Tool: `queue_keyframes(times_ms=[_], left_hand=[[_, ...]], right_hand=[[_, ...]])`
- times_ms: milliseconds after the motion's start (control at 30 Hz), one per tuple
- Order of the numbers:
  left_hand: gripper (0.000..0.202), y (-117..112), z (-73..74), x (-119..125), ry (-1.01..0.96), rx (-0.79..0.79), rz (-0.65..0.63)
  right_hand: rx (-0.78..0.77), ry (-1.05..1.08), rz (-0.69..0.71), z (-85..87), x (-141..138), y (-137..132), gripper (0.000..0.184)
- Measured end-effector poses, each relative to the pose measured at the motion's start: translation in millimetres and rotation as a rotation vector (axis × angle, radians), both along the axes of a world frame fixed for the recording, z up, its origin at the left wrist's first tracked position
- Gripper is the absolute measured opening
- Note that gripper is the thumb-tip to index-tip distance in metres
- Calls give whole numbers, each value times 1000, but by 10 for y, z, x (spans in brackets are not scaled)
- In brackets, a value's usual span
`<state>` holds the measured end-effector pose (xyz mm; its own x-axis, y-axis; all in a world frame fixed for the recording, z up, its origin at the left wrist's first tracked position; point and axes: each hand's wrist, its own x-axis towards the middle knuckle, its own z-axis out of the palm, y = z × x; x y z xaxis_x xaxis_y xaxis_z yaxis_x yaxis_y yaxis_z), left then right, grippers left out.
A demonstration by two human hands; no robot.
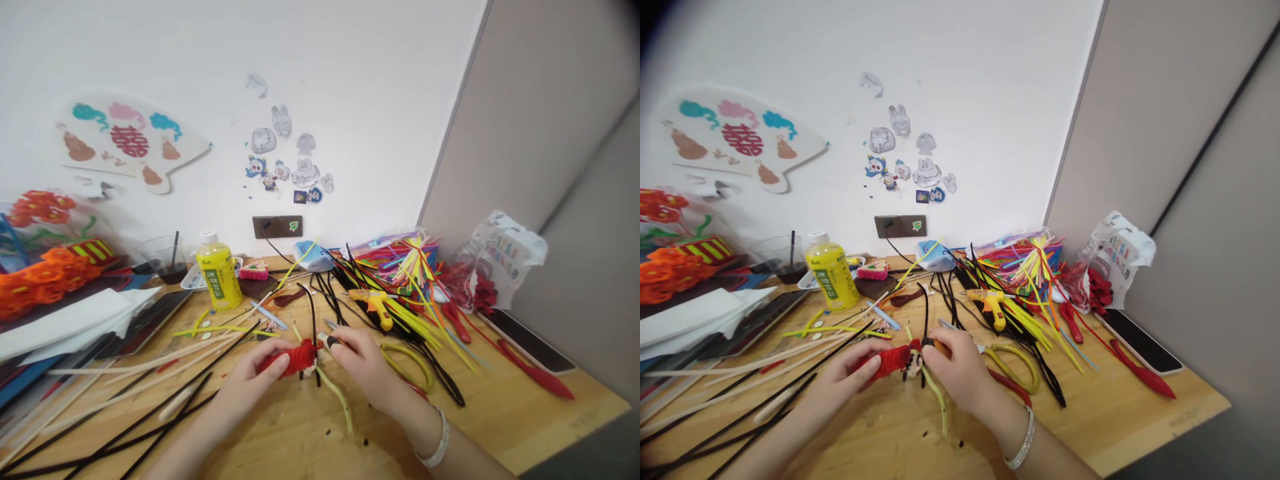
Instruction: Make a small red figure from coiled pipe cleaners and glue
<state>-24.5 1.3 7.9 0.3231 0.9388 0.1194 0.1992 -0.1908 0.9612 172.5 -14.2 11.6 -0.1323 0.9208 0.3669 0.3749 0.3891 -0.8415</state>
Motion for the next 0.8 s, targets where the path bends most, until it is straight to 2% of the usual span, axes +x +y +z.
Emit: queue_keyframes(times_ms=[200,267,333,533,800], left_hand=[[28,4,15,12,-43,-5,59],[29,10,15,11,-62,-18,64],[29,12,19,12,-68,-32,77],[30,3,24,27,-86,-41,81],[29,11,0,21,-93,-47,84]], right_hand=[[-442,583,354,-98,33,111,32],[-578,697,417,-119,41,143,35],[-636,727,435,-133,44,159,34],[-452,543,355,-146,-2,117,28],[-160,124,147,0,-39,39,23]])
